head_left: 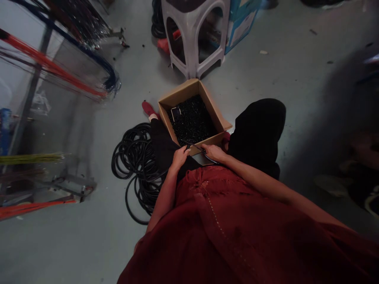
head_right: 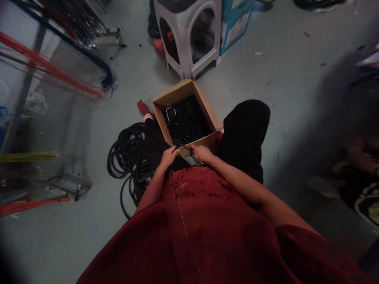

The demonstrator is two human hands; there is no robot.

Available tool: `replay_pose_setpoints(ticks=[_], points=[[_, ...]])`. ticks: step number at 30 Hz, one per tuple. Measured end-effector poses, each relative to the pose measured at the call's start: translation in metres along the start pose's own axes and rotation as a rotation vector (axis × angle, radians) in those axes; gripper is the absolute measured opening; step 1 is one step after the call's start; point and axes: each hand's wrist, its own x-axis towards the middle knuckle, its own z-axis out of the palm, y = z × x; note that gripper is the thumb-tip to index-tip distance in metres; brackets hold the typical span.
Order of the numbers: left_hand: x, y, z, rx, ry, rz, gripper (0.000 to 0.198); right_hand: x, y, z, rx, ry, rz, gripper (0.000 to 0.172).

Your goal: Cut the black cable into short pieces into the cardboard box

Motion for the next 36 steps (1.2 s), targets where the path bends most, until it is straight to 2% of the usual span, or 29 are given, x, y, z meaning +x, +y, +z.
replay_pose_setpoints(ticks=[12, 22, 28, 36], points=[[0.001, -0.001, 0.001, -0.037, 0.037, -0.018, 0.031, 0.016, 0.017, 0.005, 0.192, 0.096, 0.088, 0.033], [0.001, -0.001, 0.0, -0.069, 0.048, -0.054, 0.031, 0.013, 0.008, 0.012, 0.261, -0.013, 0.005, 0.04], [0.001, 0.001, -0.003, -0.045, 0.053, -0.049, 0.035, 0.013, 0.008, 0.012, 0.313, -0.022, -0.005, 0.044], [-0.01, 0.015, 0.001, 0.061, -0.046, 0.055, 0.036, 0.019, 0.014, 0.012, 0.562, 0.038, 0.03, 0.036]])
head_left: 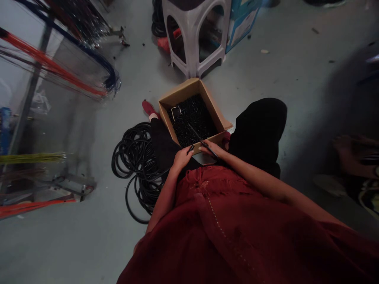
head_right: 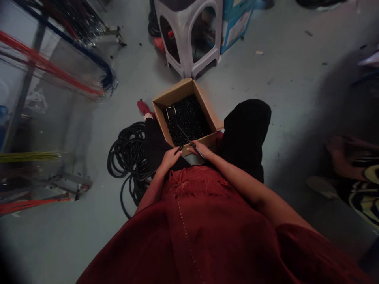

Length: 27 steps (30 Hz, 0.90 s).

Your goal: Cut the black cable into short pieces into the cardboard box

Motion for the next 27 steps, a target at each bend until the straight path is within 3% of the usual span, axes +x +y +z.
replay_pose_setpoints(ticks=[6, 11, 21, 27], points=[[-0.007, 0.02, 0.013, 0.095, -0.12, 0.09, 0.034, -0.003, -0.003, -0.003, 0.222, -0.008, 0.02, 0.031], [-0.005, 0.028, 0.017, 0.154, -0.151, 0.103, 0.032, -0.003, -0.002, -0.002, 0.34, 0.016, 0.017, 0.029], [-0.011, 0.028, 0.001, 0.206, -0.121, 0.103, 0.038, 0.008, 0.007, -0.008, 0.566, 0.227, 0.052, 0.027], [-0.008, 0.033, 0.013, 0.136, -0.066, 0.101, 0.038, 0.007, 0.008, -0.006, 0.566, 0.242, 0.035, 0.028]])
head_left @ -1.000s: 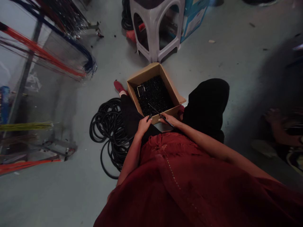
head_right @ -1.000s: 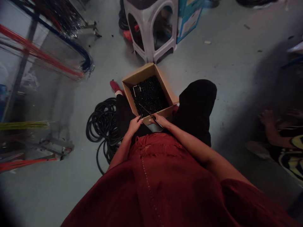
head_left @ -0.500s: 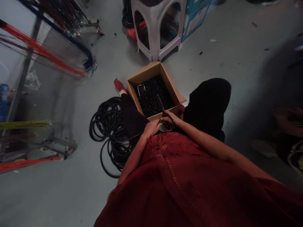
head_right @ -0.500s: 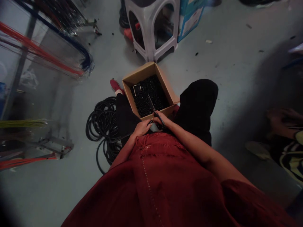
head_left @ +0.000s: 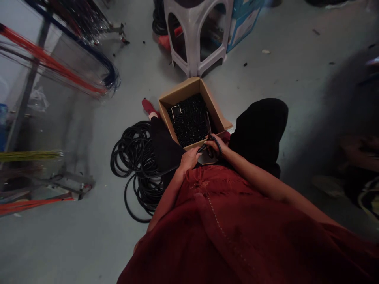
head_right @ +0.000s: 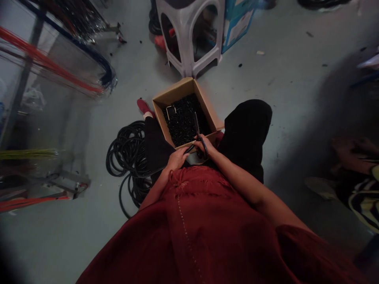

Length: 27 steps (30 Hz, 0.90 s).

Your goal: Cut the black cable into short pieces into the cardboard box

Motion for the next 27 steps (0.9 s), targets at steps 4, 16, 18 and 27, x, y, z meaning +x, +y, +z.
replay_pose_setpoints(ticks=[4, 16, 18, 27], points=[[0.001, -0.013, 0.002, -0.08, 0.102, -0.076, 0.036, -0.003, -0.003, 0.002, -0.039, -0.017, -0.008, 0.022], [0.005, -0.047, -0.004, -0.169, 0.378, -0.223, 0.036, -0.015, -0.004, 0.009, -0.541, -0.264, -0.063, 0.043], [0.005, -0.048, -0.003, -0.175, 0.385, -0.225, 0.036, -0.015, -0.001, 0.009, -0.606, -0.283, -0.074, 0.046], [0.0, -0.045, -0.005, -0.187, 0.327, -0.218, 0.039, -0.015, 0.009, 0.01, -0.732, -0.347, -0.12, 0.047]])
